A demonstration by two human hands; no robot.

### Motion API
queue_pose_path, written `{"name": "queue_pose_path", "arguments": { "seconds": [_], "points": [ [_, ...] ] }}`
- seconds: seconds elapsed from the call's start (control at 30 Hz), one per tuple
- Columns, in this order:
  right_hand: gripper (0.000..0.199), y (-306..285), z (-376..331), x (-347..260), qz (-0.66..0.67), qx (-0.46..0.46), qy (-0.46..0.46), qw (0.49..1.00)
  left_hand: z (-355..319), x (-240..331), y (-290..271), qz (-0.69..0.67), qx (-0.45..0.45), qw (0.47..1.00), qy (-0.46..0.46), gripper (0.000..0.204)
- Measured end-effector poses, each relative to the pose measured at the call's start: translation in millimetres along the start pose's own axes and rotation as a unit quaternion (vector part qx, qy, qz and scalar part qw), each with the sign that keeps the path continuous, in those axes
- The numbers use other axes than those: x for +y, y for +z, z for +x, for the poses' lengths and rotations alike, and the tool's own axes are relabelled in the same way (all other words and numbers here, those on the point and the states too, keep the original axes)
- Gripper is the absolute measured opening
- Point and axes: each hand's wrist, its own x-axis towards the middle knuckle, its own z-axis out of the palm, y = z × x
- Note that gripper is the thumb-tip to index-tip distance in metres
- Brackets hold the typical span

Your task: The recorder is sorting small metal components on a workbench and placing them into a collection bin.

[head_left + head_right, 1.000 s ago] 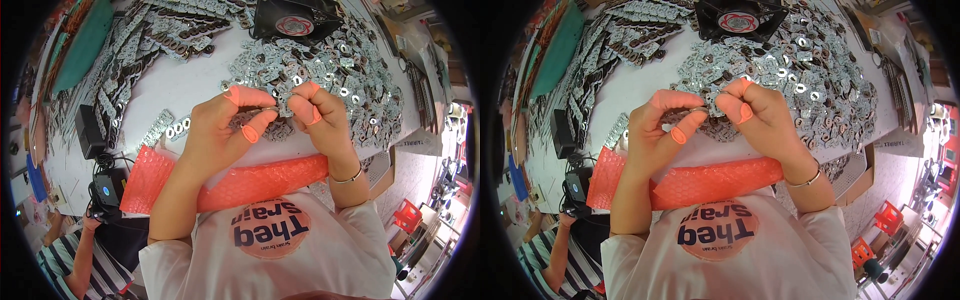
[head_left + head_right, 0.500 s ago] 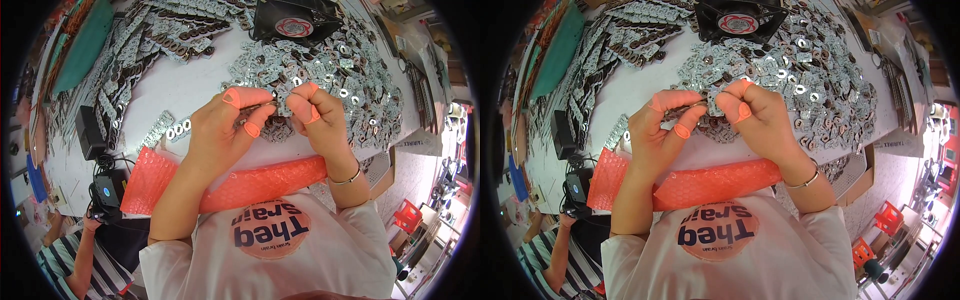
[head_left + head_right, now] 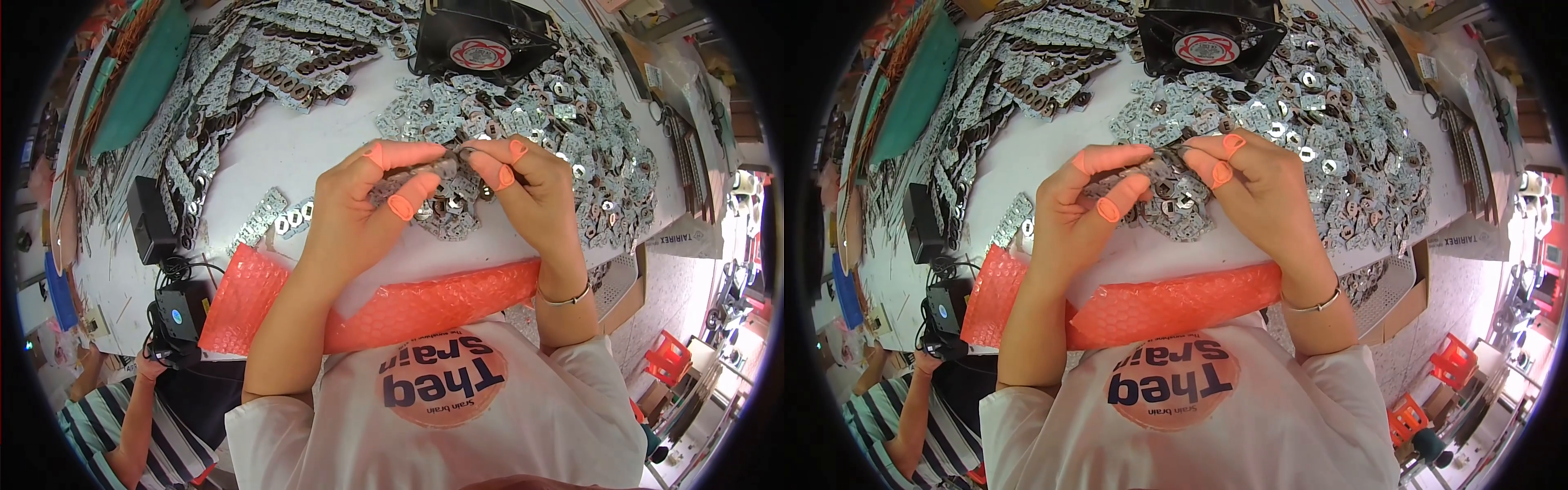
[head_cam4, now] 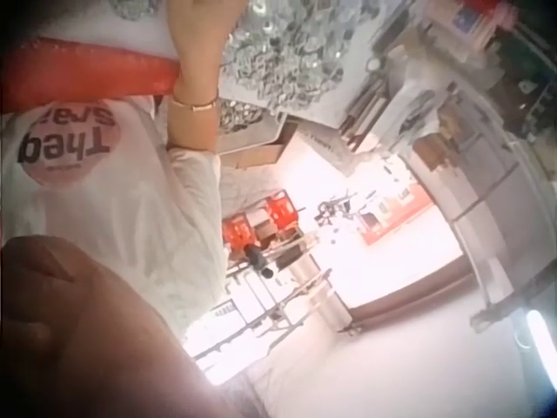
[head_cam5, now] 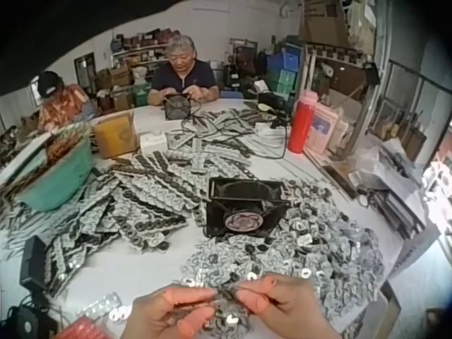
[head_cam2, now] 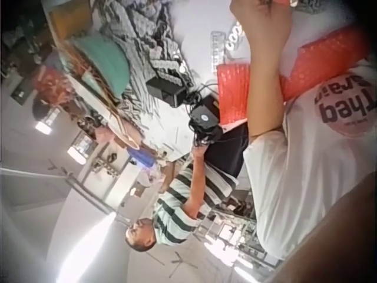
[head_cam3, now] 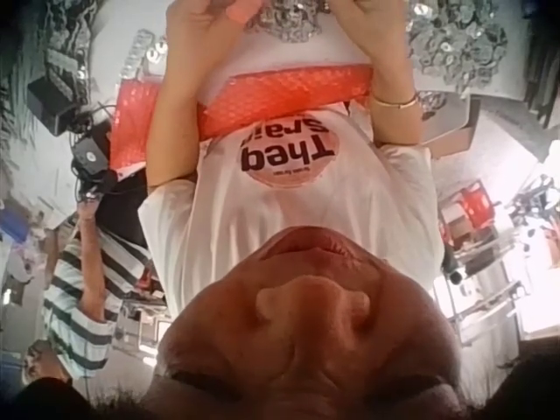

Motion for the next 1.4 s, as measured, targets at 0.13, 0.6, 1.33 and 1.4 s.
{"name": "queue_pose_path", "arguments": {
  "seconds": [0.13,0.6,1.33,1.4],
  "points": [
    [0.012,-2,-2,-3,0.049,-0.032,0.000,0.998,-2,-3,1,-0.037,0.000,0.997,-0.067,0.018],
    [0.014,-5,-6,-9,0.311,-0.179,0.135,0.924,0,16,-9,-0.269,-0.086,0.931,-0.230,0.021],
    [0.017,10,-3,-11,0.314,-0.063,0.168,0.932,-1,7,9,-0.042,0.056,0.997,0.028,0.017],
    [0.016,11,-4,-8,0.311,-0.067,0.161,0.934,0,4,9,-0.023,0.048,0.997,0.060,0.017]
  ]
}}
